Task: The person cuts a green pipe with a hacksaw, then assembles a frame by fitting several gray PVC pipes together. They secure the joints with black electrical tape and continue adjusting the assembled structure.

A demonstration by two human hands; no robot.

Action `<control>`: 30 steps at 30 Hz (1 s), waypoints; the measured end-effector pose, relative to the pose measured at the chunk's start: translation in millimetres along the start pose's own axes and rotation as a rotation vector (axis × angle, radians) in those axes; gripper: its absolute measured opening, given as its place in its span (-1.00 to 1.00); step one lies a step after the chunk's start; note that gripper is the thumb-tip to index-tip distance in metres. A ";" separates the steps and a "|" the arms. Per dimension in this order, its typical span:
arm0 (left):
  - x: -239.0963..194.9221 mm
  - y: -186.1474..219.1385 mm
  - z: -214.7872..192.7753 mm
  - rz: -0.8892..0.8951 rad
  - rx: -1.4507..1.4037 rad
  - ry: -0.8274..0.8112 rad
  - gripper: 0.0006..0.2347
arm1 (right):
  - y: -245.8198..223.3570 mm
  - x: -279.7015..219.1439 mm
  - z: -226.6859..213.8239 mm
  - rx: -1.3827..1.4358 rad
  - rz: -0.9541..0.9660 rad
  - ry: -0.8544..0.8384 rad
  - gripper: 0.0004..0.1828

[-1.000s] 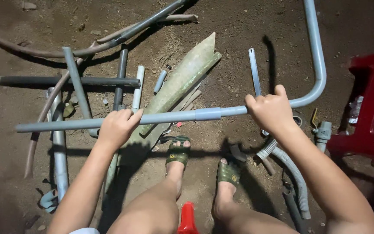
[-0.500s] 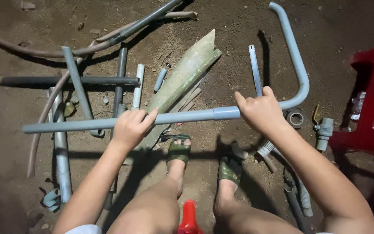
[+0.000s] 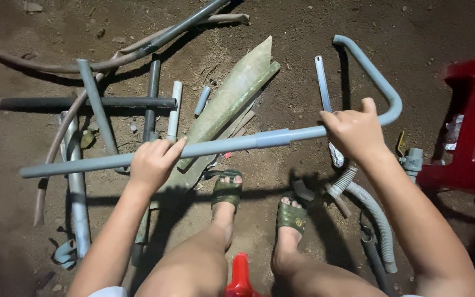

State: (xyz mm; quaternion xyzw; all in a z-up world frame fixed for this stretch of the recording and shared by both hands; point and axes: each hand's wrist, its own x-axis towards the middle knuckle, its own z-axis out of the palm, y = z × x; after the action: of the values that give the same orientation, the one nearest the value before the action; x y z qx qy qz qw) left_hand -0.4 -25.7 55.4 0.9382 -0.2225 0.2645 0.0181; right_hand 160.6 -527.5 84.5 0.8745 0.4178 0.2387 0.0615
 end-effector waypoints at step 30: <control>-20.0 -115.7 -146.5 -1.358 -0.888 0.791 -0.62 | 16.0 -2.7 -23.8 0.097 0.217 -0.456 0.10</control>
State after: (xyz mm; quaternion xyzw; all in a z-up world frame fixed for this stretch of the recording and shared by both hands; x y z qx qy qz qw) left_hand -37.7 108.8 180.9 0.6150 0.3201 0.3899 0.6060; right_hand 159.2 -542.0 109.4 0.9474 0.3077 0.0203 0.0861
